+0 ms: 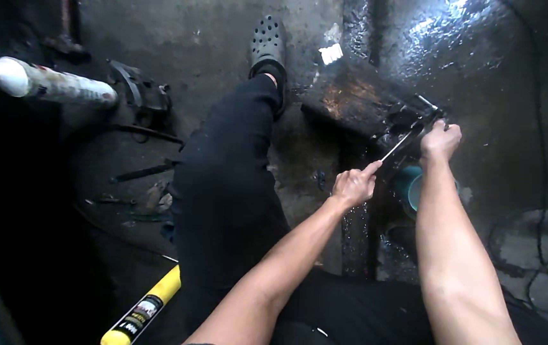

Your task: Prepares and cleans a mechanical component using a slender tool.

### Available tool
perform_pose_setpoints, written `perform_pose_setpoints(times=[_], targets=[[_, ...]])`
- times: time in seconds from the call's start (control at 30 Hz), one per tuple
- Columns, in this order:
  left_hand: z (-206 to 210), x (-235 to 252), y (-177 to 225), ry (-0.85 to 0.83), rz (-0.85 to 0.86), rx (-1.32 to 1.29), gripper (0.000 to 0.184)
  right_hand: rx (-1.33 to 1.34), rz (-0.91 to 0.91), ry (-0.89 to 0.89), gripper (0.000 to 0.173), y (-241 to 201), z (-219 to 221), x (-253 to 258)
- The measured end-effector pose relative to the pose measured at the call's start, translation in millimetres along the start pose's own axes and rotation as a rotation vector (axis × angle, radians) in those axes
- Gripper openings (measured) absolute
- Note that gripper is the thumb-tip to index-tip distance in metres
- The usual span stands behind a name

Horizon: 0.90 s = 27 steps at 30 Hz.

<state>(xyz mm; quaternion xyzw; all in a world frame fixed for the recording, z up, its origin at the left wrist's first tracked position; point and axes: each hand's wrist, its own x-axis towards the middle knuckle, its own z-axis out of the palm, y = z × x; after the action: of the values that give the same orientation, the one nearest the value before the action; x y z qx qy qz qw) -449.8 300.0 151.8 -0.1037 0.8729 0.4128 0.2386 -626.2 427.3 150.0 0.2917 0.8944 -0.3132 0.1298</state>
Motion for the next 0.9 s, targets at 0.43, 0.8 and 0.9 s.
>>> perform_pose_setpoints(times=[0.43, 0.8, 0.9], targets=[[-61.1, -11.0, 67.1, -0.215, -0.225, 0.093, 0.047, -0.005, -0.033, 0.023, 0.046, 3.7, 3.7, 6.7], [-27.8, -5.6, 27.6, -0.146, -0.144, 0.057, 0.048, -0.066, -0.079, 0.0, 0.047, 1.5, -1.5, 8.1], [-14.6, 8.2, 8.9, -0.086, -0.063, 0.062, 0.05, -0.071, -0.067, -0.031, 0.047, -4.0, -3.6, 9.8]])
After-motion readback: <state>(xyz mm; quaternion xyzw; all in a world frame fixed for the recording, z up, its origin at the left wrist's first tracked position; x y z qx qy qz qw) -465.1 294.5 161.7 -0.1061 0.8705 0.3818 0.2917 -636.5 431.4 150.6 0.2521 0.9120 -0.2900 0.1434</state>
